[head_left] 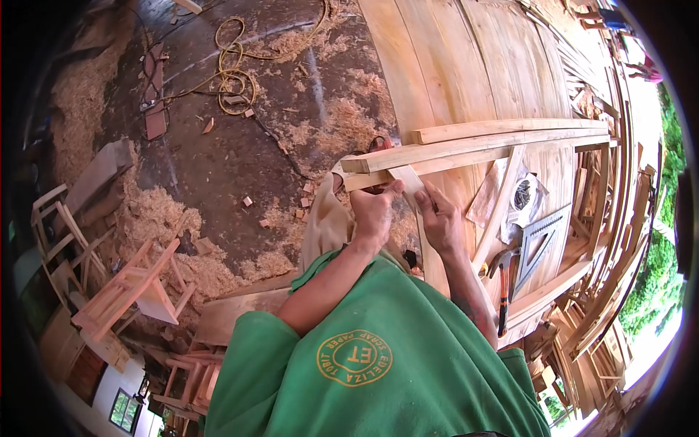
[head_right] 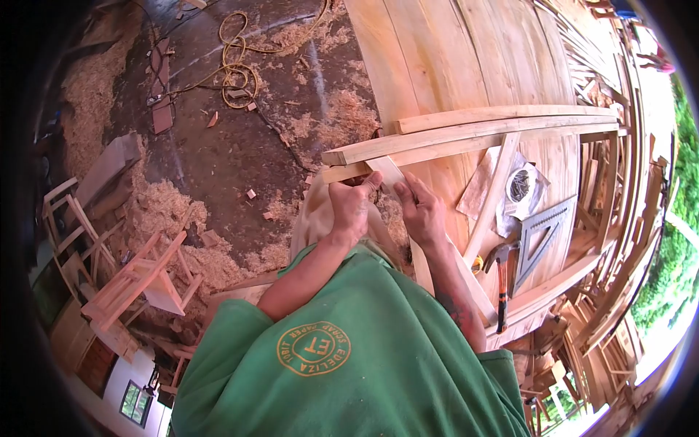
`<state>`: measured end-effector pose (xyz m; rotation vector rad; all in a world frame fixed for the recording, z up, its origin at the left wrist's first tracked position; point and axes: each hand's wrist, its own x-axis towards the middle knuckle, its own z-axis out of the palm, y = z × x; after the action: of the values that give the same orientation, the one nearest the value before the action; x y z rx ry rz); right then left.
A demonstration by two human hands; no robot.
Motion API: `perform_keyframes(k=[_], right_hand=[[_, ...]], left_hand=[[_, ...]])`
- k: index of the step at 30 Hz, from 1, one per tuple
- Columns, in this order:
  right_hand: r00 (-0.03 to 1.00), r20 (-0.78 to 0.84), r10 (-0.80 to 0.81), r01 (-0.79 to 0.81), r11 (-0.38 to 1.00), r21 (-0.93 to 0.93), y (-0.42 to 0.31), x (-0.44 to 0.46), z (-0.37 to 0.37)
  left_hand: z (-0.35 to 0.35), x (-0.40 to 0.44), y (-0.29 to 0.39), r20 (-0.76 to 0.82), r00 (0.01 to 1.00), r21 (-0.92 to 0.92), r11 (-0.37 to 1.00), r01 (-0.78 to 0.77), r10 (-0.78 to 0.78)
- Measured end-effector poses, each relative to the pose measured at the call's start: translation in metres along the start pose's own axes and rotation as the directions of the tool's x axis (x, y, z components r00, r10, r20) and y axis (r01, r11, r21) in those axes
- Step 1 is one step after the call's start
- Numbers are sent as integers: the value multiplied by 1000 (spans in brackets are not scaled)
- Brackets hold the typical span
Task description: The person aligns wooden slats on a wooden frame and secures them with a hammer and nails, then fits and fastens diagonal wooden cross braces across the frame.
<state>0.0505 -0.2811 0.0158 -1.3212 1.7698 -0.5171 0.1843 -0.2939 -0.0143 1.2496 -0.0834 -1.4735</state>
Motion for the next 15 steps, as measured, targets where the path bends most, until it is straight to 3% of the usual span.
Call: perform_keyframes(k=[2, 15], right_hand=[[997, -49, -61, 61, 998, -8, 7, 0, 3], [998, -21, -51, 52, 999, 12, -4, 0, 0]], left_hand=[[2, -1, 2, -2, 1000, 4, 1000, -8, 8], [-2, -2, 5, 12, 997, 101, 992, 70, -71]])
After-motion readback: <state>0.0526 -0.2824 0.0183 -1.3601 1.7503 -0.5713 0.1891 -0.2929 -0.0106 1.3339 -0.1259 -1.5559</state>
